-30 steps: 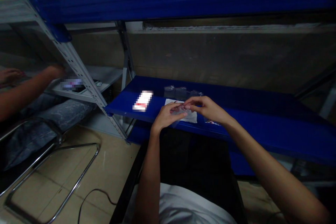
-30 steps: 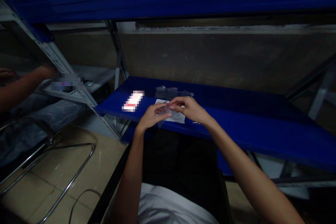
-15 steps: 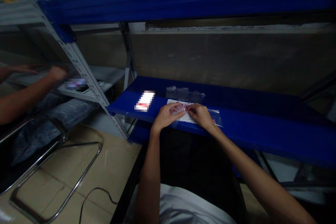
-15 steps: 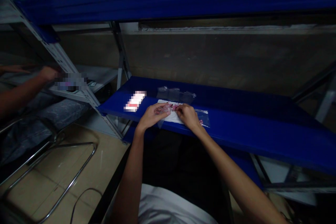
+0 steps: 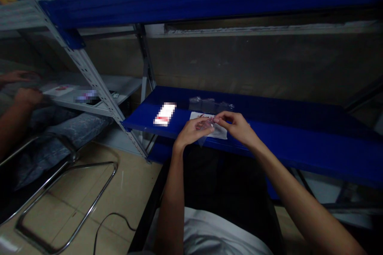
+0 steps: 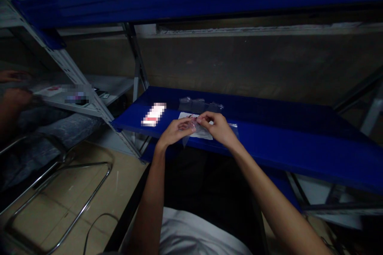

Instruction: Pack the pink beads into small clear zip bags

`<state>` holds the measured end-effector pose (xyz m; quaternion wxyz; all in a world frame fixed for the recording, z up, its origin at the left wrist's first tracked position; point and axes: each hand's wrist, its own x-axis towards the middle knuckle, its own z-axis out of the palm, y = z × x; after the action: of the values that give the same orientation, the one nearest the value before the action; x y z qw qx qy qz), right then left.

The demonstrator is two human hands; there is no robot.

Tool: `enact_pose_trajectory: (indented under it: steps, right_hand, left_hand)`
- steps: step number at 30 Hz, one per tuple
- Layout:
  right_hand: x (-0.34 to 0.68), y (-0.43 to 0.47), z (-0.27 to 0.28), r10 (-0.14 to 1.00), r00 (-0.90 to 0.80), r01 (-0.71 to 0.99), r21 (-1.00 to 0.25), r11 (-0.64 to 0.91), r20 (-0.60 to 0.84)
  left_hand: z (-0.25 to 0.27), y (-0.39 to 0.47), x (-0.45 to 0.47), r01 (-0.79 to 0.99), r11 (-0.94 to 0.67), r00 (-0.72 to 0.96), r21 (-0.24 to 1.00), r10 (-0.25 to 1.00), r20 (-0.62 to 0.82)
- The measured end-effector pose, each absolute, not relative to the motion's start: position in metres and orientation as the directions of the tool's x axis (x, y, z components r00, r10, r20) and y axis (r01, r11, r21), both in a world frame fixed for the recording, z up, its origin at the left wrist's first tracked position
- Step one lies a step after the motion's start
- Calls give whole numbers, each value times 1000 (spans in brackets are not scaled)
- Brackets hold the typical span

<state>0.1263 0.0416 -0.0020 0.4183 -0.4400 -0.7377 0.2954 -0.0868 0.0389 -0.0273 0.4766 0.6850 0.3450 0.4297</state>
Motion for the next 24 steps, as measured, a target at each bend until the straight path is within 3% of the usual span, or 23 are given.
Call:
enact_pose_trajectory:
  steps: [4, 8, 11, 14, 18, 24]
  right_hand:
    - [121, 37, 11, 863, -361, 422, -763, 489, 353]
    - [141, 57, 1, 887, -259, 506, -729, 461, 382]
    - [157, 76, -18, 918, -159, 688, -625, 367, 364]
    - [163, 88, -37, 931, -175, 806, -496, 323, 321]
    - [160, 94, -53, 915, -245, 846, -391, 364, 320]
    - [157, 96, -59, 920, -238, 868, -357, 346, 313]
  left_hand:
    - [-27, 38, -85, 29, -318, 400, 948, 873, 281]
    - [-26, 38, -85, 64, -298, 380, 952, 890, 253]
    - [-26, 38, -85, 102, -266, 352, 959, 911, 215]
    - [-25, 38, -86, 110, -262, 320, 959, 923, 215]
    - [-21, 35, -87, 188, -273, 285, 943, 934, 213]
    - [-17, 33, -87, 229, -290, 279, 929, 934, 223]
